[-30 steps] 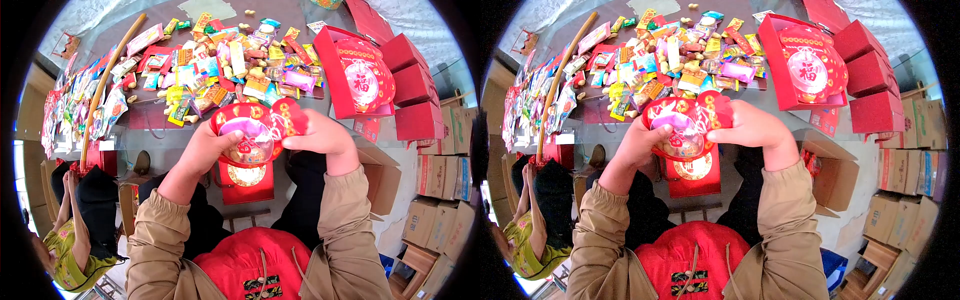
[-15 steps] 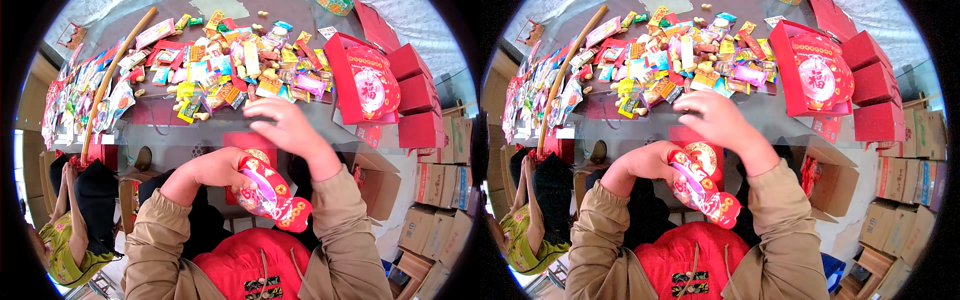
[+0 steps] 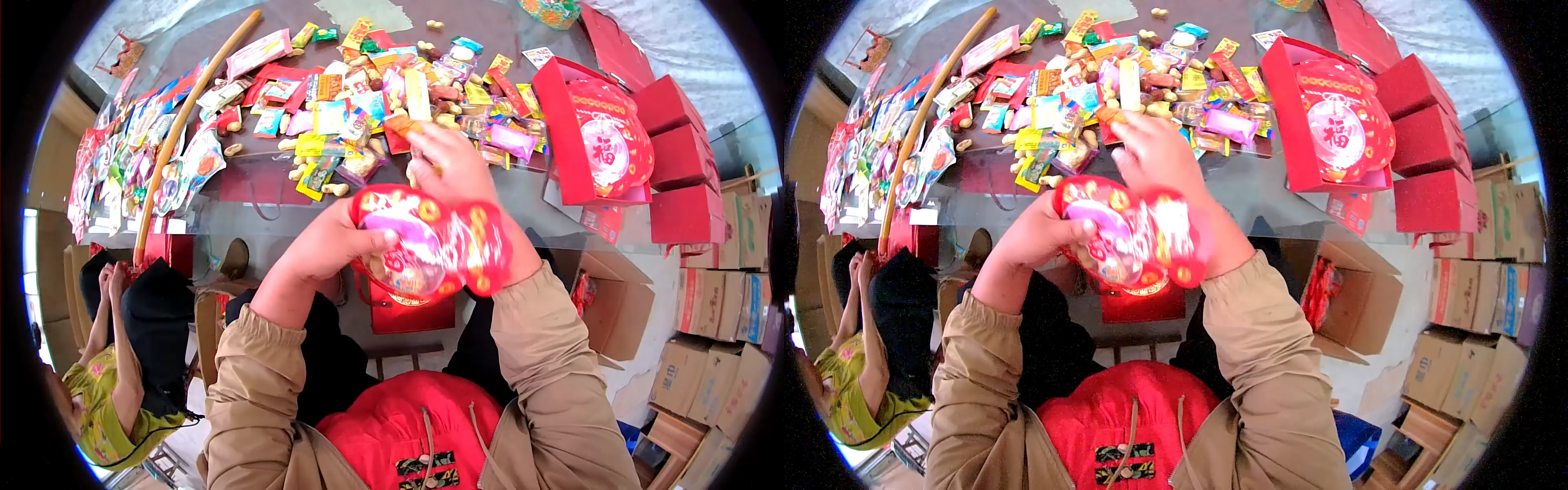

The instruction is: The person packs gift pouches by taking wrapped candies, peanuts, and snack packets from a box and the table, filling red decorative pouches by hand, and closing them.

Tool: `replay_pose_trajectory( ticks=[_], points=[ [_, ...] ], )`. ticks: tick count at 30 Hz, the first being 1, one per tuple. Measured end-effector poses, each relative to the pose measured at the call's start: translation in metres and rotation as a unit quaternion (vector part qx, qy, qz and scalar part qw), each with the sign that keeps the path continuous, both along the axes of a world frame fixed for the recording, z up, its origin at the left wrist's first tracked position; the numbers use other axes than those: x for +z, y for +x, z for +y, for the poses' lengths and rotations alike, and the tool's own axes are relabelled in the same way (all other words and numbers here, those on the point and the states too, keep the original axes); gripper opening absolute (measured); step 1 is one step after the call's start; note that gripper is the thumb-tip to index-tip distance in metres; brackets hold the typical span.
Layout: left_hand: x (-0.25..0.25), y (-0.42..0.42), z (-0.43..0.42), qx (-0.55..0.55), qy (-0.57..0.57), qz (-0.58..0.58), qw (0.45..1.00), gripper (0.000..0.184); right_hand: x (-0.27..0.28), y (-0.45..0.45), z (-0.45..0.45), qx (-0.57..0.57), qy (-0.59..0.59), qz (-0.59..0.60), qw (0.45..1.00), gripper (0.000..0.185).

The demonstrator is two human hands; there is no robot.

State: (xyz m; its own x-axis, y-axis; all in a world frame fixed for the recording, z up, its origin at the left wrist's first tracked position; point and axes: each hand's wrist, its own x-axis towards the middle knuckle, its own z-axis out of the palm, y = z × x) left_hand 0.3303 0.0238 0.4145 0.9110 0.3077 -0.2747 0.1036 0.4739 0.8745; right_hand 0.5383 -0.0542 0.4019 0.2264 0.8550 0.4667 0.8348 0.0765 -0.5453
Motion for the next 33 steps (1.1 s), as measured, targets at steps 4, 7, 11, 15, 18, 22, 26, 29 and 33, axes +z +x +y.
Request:
replay_pose_trajectory(
  ticks=[4, 7, 11, 15, 18, 22, 26, 29, 33],
  points=[
    [-0.002, -0.004, 0.007, 0.077, -0.068, 0.006, 0.995, 0.033, 0.023, 0.022, -0.017, -0.073, 0.076, 0.410, 0.906, 0.025],
    [-0.006, 0.000, 0.007, 0.120, -0.083, -0.004, 0.989, 0.029, 0.032, 0.036, -0.027, -0.111, 0.175, 0.483, 0.851, 0.018],
    [0.001, 0.011, 0.004, 0.164, -0.105, -0.030, 0.980, 0.039, 0.043, 0.037, -0.042, -0.109, 0.168, 0.447, 0.872, 0.020],
    [-0.007, 0.010, 0.008, 0.165, -0.101, -0.024, 0.981, 0.041, 0.045, 0.032, -0.050, -0.057, 0.110, 0.408, 0.905, 0.022],
    [-0.005, 0.014, 0.006, 0.187, -0.092, -0.021, 0.978, 0.039, 0.046, 0.036, -0.056, -0.031, 0.027, 0.367, 0.929, 0.019],
    [-0.005, 0.015, 0.004, 0.176, -0.076, -0.015, 0.981, 0.037, 0.050, 0.039, -0.059, 0.019, -0.086, 0.361, 0.928, 0.022],
    [-0.009, 0.015, 0.006, 0.156, -0.050, -0.001, 0.986, 0.033, 0.055, 0.032, -0.060, 0.044, -0.080, 0.362, 0.928, 0.020],
    [0.001, 0.023, -0.003, 0.190, -0.043, 0.015, 0.981, 0.030, 0.043, 0.044, -0.058, 0.057, -0.162, 0.348, 0.922, 0.021],
    [-0.007, 0.011, 0.009, 0.118, -0.040, 0.049, 0.991, 0.037, 0.053, 0.027, -0.050, 0.101, -0.140, 0.420, 0.891, 0.021]
  ],
)
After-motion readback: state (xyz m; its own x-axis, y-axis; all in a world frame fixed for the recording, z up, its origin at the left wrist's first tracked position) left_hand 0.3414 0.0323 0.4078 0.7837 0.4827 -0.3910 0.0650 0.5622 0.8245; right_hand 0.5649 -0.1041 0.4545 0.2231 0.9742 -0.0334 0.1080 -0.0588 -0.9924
